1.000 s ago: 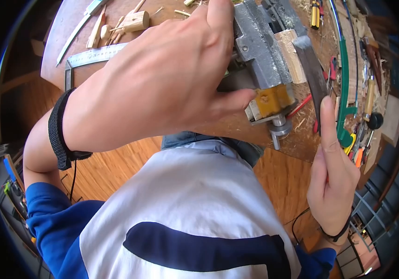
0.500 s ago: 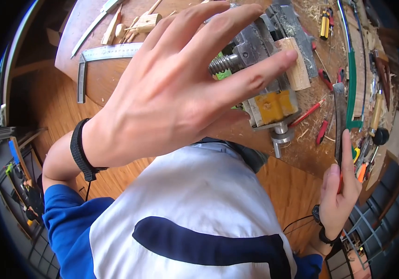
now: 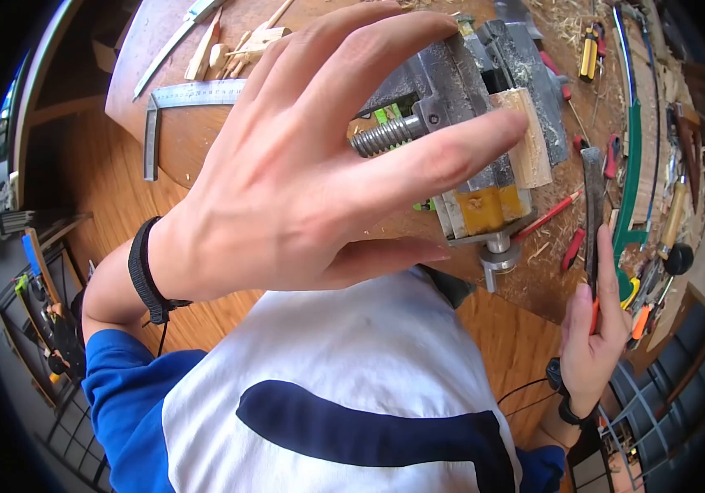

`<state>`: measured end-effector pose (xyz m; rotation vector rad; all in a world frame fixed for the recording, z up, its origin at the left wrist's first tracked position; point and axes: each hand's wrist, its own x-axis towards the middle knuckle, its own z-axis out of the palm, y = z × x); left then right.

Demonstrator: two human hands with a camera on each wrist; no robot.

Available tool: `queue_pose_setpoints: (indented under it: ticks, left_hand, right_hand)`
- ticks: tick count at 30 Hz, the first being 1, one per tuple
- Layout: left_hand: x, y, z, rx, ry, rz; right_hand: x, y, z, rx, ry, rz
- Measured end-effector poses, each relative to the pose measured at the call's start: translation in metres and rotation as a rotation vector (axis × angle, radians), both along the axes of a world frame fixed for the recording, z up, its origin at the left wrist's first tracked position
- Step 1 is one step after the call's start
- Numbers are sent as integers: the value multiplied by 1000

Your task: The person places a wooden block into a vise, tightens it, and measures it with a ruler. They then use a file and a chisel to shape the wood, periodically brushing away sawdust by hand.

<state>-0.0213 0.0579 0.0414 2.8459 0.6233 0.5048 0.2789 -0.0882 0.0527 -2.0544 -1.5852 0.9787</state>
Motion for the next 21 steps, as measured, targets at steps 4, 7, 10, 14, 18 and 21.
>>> queue_pose_setpoints:
  ticks: [4,7,10,14,18,21]
  left_hand:
    - [5,2,-2,-1,2,14]
    - [0,1,-2,-4,0,20]
    - [-5,-1,-1,-8,-1,28]
    - [-10,1,-3,-14,1,37]
    - [-12,6,-8,-27,-7,46]
    - [-14,0,-8,-34,-16,55]
  right_hand:
    - [0,0,1,-29,10,1]
    - [1,-1,-1,-21,21,7]
    - [2,-3,-3,-15,29,-4]
    - [2,-4,-4,-1,10,-8]
    - [0,-7,3,34,38,-12]
    - [1,-8,19,35,24,186]
